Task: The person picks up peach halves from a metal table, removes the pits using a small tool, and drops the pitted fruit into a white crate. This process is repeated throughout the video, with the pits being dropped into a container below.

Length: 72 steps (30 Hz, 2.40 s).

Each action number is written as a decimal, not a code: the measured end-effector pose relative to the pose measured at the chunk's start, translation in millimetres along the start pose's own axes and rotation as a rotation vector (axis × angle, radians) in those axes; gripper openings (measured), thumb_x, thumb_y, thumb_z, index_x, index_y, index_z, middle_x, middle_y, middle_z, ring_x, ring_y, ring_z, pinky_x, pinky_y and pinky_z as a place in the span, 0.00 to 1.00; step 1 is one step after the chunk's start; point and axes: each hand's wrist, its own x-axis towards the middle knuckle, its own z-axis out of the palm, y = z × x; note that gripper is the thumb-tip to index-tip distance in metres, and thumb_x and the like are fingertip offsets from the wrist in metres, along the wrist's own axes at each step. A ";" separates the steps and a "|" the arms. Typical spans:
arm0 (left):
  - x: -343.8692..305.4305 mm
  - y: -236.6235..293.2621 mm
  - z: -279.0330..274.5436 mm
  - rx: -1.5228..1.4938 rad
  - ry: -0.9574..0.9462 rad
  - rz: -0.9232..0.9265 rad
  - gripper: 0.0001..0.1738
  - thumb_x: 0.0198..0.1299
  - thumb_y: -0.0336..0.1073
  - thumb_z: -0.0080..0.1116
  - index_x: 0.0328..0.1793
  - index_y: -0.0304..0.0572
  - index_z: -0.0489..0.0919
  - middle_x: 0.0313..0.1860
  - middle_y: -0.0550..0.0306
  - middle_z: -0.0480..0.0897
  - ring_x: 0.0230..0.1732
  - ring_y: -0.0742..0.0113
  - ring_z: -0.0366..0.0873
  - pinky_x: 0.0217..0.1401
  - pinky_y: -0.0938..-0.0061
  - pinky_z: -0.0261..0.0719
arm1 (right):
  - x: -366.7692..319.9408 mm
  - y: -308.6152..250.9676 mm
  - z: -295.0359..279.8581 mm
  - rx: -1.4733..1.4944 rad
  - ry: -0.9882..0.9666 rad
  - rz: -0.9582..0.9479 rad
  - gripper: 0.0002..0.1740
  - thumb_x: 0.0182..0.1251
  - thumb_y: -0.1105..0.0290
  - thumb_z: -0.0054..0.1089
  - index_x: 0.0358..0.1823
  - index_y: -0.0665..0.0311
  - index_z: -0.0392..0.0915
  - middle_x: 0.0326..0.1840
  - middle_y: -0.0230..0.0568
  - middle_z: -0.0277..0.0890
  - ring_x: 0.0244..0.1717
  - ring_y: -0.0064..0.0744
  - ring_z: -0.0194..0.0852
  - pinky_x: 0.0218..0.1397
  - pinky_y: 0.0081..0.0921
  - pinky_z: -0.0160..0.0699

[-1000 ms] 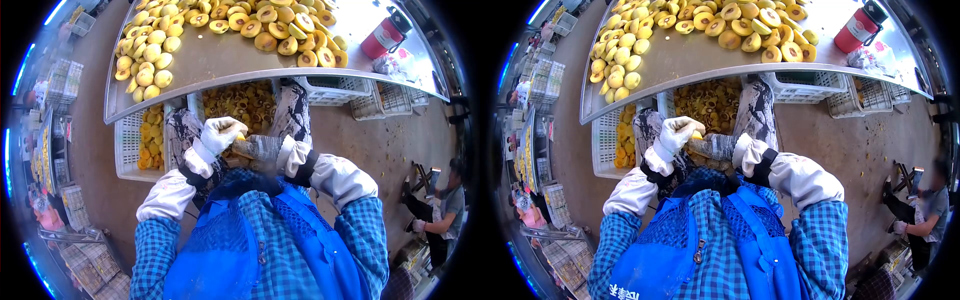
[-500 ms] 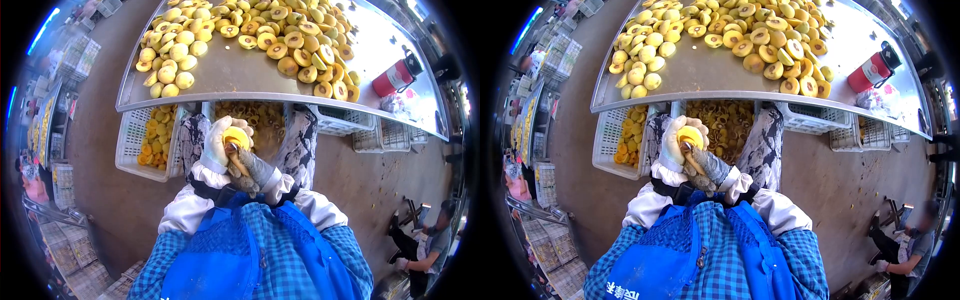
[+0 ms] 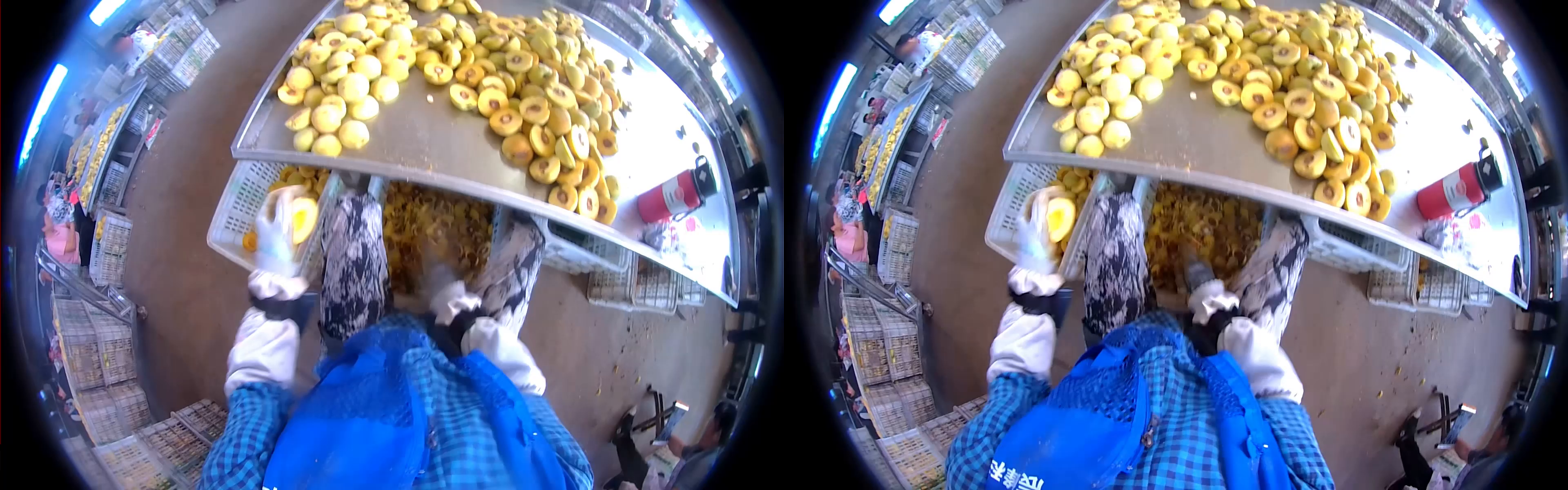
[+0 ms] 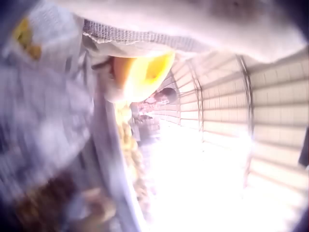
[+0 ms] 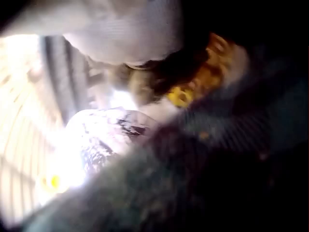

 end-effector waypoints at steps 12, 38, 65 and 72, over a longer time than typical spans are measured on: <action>143.6 -42.7 97.9 0.403 -0.735 0.423 0.11 0.56 0.33 0.54 0.43 0.36 0.80 0.50 0.48 0.78 0.52 0.58 0.75 0.55 0.72 0.72 | 17.9 -2.1 -11.1 -0.406 0.175 0.265 0.15 0.71 0.57 0.45 0.40 0.60 0.73 0.32 0.32 0.72 0.27 0.23 0.69 0.25 0.20 0.69; -12.6 41.5 136.6 -1.284 -0.323 -0.627 0.22 0.64 0.49 0.42 0.48 0.36 0.75 0.39 0.46 0.79 0.36 0.54 0.79 0.36 0.68 0.81 | 8.3 -25.3 42.5 -1.803 0.310 -0.783 0.17 0.64 0.66 0.44 0.52 0.64 0.69 0.36 0.55 0.71 0.26 0.50 0.74 0.24 0.43 0.72; -30.4 98.4 128.9 -0.855 -0.143 -0.425 0.25 0.68 0.47 0.43 0.33 0.31 0.80 0.28 0.53 0.82 0.25 0.71 0.78 0.29 0.82 0.74 | -28.3 -25.4 46.7 -1.019 -0.177 -0.773 0.16 0.60 0.58 0.53 0.43 0.61 0.70 0.28 0.39 0.68 0.24 0.34 0.64 0.25 0.30 0.62; -33.6 76.4 109.9 -0.667 -0.698 -0.197 0.21 0.68 0.41 0.44 0.33 0.31 0.81 0.27 0.53 0.83 0.29 0.72 0.80 0.35 0.80 0.77 | -24.8 -22.9 9.8 -0.613 -0.143 0.051 0.24 0.70 0.48 0.42 0.38 0.63 0.74 0.30 0.37 0.73 0.22 0.23 0.67 0.11 0.22 0.60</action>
